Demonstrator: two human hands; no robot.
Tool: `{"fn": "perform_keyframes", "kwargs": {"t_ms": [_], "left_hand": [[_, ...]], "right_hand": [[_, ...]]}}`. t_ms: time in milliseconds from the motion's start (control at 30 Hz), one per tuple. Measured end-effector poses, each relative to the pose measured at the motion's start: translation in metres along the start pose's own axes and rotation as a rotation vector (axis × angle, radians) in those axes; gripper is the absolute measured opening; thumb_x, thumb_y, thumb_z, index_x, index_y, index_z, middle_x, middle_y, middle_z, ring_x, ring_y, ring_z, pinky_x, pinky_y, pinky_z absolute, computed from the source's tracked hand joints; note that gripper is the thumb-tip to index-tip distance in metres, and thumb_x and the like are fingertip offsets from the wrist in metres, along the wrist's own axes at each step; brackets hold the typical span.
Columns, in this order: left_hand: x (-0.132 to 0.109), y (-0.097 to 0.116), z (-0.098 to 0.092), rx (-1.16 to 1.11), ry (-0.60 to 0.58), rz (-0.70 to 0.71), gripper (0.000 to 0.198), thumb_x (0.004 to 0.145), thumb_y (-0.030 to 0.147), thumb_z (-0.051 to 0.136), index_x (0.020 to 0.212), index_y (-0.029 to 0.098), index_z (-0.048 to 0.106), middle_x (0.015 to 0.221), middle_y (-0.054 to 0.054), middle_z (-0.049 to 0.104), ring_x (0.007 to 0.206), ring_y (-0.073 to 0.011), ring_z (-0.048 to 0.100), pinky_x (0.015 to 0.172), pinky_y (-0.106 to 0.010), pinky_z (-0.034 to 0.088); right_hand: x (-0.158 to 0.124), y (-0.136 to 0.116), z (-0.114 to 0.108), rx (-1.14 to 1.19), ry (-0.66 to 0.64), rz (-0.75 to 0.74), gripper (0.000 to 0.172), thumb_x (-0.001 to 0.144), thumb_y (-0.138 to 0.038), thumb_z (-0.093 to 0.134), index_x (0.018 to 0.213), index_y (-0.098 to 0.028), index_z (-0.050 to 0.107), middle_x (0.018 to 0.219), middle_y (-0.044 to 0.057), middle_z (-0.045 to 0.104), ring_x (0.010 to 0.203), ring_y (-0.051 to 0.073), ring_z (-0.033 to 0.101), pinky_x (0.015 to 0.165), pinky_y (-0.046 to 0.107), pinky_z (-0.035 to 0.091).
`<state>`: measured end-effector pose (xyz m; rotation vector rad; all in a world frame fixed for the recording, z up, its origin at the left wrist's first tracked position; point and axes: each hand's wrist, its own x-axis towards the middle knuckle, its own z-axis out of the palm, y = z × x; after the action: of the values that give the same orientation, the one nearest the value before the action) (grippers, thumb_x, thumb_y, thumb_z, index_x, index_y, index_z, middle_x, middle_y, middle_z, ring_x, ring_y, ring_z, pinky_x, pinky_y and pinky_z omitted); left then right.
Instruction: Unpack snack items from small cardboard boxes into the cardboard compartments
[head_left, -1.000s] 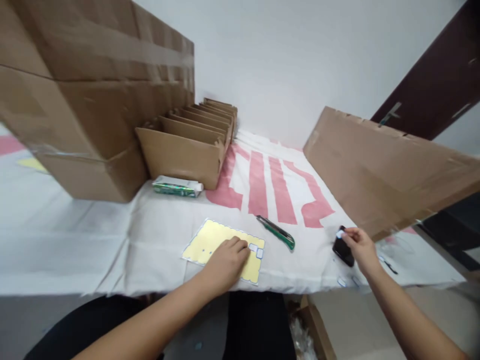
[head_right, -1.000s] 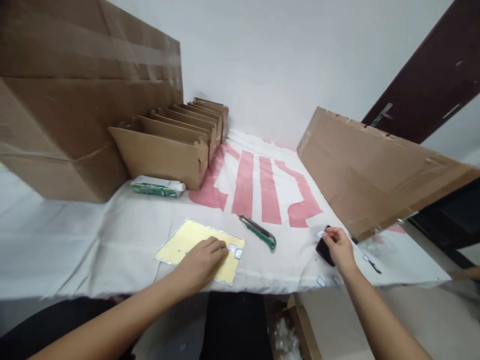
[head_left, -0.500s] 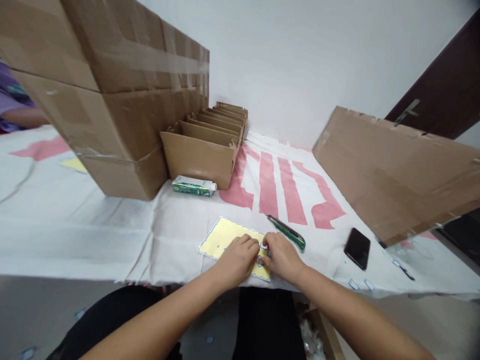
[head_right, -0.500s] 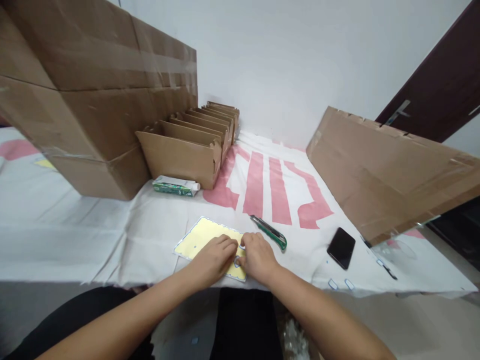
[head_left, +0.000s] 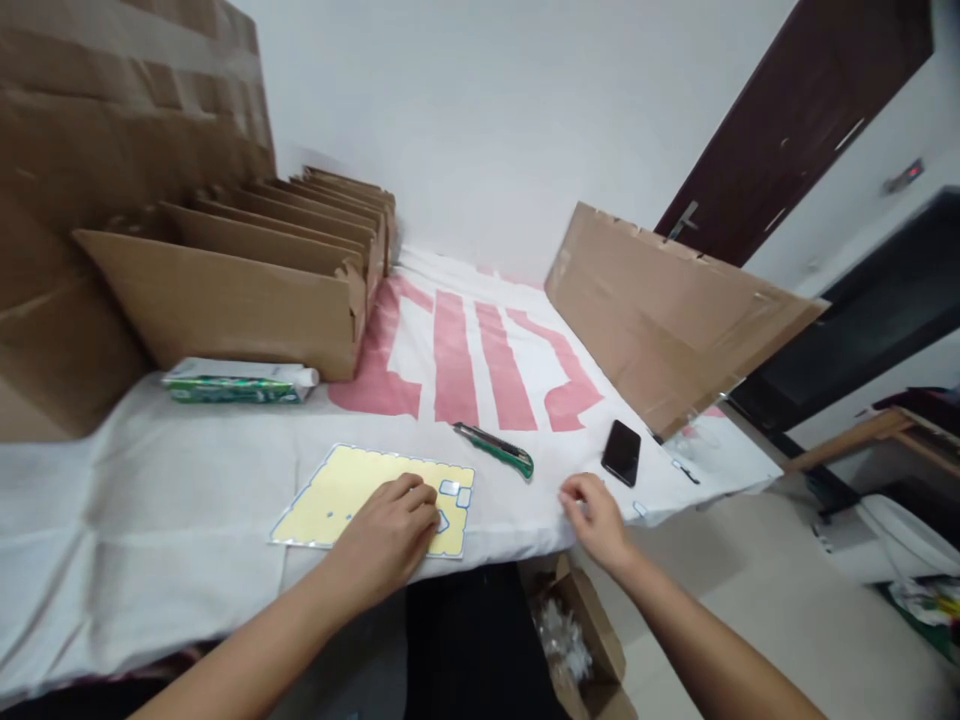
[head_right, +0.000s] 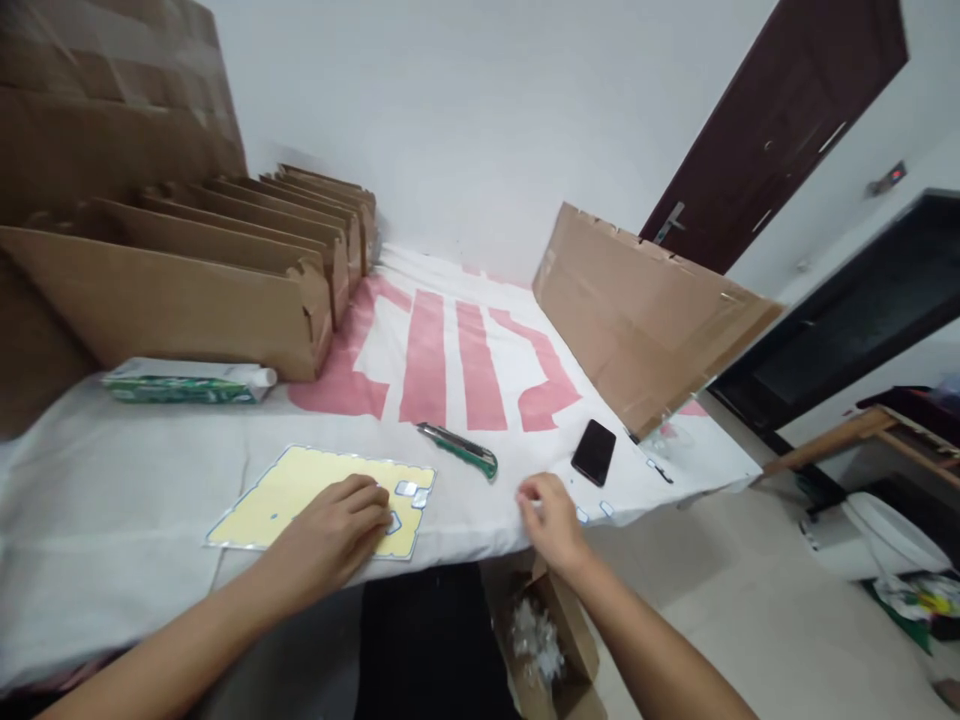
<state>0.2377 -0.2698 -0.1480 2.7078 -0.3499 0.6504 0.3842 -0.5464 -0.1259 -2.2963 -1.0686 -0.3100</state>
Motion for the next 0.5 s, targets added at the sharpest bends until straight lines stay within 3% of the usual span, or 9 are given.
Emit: {"fn": "perform_keyframes", "kwargs": {"t_ms": [100,200,333,500], "left_hand": [[0.000,0.003,0.001,0.011,0.012,-0.011,0.023,0.089,0.015,0.044,0.072,0.017,0.058,0.078,-0.005,0.058,0.083,-0.0200,0.048,0.074,-0.035,0.041],[0.001,0.003,0.003,0.023,0.023,-0.005,0.025,0.090,0.015,0.042,0.070,0.017,0.058,0.076,-0.005,0.057,0.080,-0.0194,0.047,0.072,-0.034,0.041],[0.001,0.004,0.003,0.034,0.015,-0.039,0.024,0.089,0.016,0.043,0.071,0.017,0.059,0.077,-0.006,0.056,0.081,-0.0198,0.047,0.073,-0.034,0.041],[-0.002,0.006,0.001,0.000,-0.019,-0.106,0.021,0.088,0.017,0.044,0.072,0.017,0.057,0.079,-0.006,0.056,0.079,-0.0194,0.047,0.071,-0.034,0.042]], "right_hand": [[-0.027,0.049,-0.021,-0.162,0.088,0.089,0.006,0.082,-0.024,0.051,0.084,-0.019,0.055,0.084,0.006,0.059,0.084,0.022,0.054,0.077,0.036,0.045],[-0.050,0.075,-0.032,-0.261,0.065,0.095,0.018,0.075,-0.022,0.056,0.093,-0.018,0.058,0.094,0.009,0.061,0.093,0.025,0.054,0.084,0.041,0.045],[-0.058,0.083,-0.040,-0.245,-0.039,0.143,0.014,0.079,-0.023,0.051,0.084,-0.019,0.063,0.088,0.010,0.066,0.087,0.026,0.059,0.081,0.042,0.047],[-0.032,0.067,-0.039,-0.128,-0.059,0.154,0.020,0.084,-0.031,0.049,0.081,-0.022,0.067,0.086,0.008,0.065,0.083,0.024,0.061,0.076,0.038,0.049]]}}
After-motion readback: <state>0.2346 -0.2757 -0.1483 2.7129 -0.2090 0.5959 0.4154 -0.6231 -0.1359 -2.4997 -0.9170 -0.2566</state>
